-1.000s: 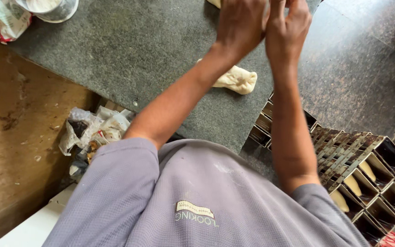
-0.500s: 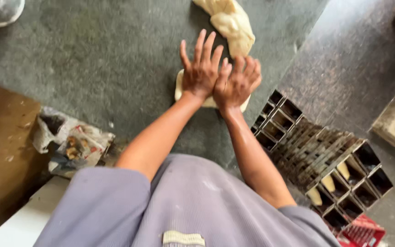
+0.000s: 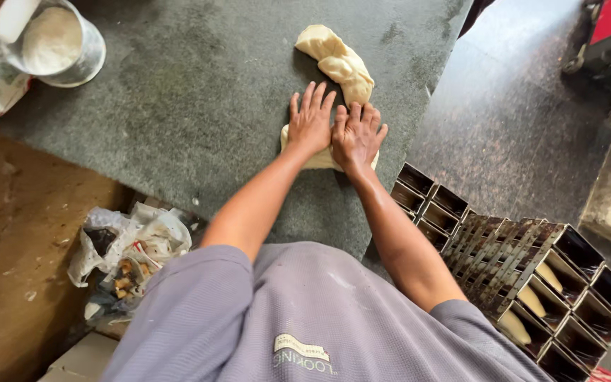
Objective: The person shapes and rolls pieces of dough by hand on a stone surface, eventually placing the formed loaves into metal baking tins.
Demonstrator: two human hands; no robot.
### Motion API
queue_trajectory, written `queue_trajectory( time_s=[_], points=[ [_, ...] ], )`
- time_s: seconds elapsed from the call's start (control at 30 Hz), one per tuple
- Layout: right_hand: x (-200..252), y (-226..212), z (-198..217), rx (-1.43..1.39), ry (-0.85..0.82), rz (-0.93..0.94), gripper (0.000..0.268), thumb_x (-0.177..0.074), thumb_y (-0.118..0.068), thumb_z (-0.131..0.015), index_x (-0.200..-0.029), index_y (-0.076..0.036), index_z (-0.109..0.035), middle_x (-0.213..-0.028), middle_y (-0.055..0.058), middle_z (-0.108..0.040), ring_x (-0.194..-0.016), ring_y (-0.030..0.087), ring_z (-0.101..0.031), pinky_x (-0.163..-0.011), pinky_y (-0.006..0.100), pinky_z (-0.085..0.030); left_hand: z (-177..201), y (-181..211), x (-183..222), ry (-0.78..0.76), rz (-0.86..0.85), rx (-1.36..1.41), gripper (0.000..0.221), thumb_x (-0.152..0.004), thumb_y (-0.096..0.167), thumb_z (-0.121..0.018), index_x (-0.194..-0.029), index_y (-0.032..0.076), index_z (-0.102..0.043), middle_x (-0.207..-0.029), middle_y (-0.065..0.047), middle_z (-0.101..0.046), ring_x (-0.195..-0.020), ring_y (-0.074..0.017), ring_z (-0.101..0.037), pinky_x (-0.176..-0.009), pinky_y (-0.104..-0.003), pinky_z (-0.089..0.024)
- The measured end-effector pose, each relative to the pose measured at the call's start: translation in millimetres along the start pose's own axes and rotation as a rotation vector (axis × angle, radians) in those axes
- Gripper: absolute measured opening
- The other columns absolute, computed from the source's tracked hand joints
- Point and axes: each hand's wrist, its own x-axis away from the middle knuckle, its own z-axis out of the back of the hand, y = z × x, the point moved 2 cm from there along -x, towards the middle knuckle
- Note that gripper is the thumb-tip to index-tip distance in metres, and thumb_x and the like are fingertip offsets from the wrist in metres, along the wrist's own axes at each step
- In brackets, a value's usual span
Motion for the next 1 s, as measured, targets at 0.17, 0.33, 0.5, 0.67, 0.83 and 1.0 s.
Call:
queue_trajectory(
  time_s=[0.17,0.33,0.5,0.67,0.83,1.0],
  points=[
    [20.3,0.9,19.4,-0.025,-0.486,-0.014,0.079,-0.101,-0.066,-0.025,-0.161,-0.015,-0.025,-0.168,0.019,-0.012,-0.155,0.041,-0.007,-0.117,0.066,-0.012,24.8,5.5,32.7,-0.482,0.031,0.001,0.059,-0.103,0.047,-0.039,-0.158,0.027,-0.030,-0.170,-0.008,-0.014,-0.155,-0.0330,-0.008,-0.120,-0.065,-0.008],
    [67.0,-3.2,36.2,-0.012,-0.453,0.140,0.077,-0.100,-0.062,-0.022,-0.164,-0.019,-0.023,-0.172,0.012,-0.010,-0.158,0.039,-0.001,-0.121,0.063,-0.007,56.3,20.8,92.9,-0.272,-0.020,-0.030,0.063,-0.106,0.045,-0.041,-0.163,0.022,-0.030,-0.170,-0.011,-0.024,-0.158,-0.0338,-0.016,-0.124,-0.064,-0.011],
    [125.7,6.1,22.5,0.062,-0.215,0.249,0.076,-0.109,-0.060,-0.027,-0.168,-0.013,-0.020,-0.176,0.012,-0.002,-0.160,0.036,0.008,-0.126,0.059,0.007,47.4,28.6,148.9,0.000,-0.094,-0.047,0.067,-0.110,0.042,-0.041,-0.168,0.016,-0.020,-0.173,-0.015,-0.016,-0.161,-0.0359,-0.011,-0.128,-0.063,-0.007],
    [155.7,18.3,6.4,0.085,-0.174,0.276,0.077,-0.109,-0.060,-0.032,-0.169,-0.014,-0.017,-0.175,0.013,0.002,-0.158,0.039,0.013,-0.123,0.060,0.013,36.1,33.0,176.5,-0.002,-0.130,-0.233,0.075,-0.109,0.041,-0.043,-0.169,0.020,-0.004,-0.174,-0.017,0.000,-0.160,-0.0413,0.002,-0.127,-0.065,-0.001],
    [161.0,25.8,-7.7,0.091,-0.141,0.287,0.077,-0.110,-0.058,-0.038,-0.169,-0.015,-0.015,-0.175,0.016,0.003,-0.159,0.042,0.012,-0.123,0.063,0.014,28.5,29.6,178.6,-0.045,-0.132,-0.263,0.081,-0.108,0.043,-0.045,-0.169,0.022,0.004,-0.173,-0.019,0.007,-0.159,-0.0448,0.007,-0.125,-0.069,0.004],
    [157.7,28.1,-12.6,0.096,-0.109,0.315,0.077,-0.111,-0.058,-0.041,-0.169,-0.015,-0.015,-0.174,0.017,0.002,-0.159,0.044,0.010,-0.122,0.067,0.013,22.7,28.1,178.7,-0.108,-0.119,-0.282,0.082,-0.108,0.043,-0.045,-0.170,0.023,0.006,-0.173,-0.019,0.011,-0.159,-0.0468,0.010,-0.124,-0.071,0.006]
  ],
)
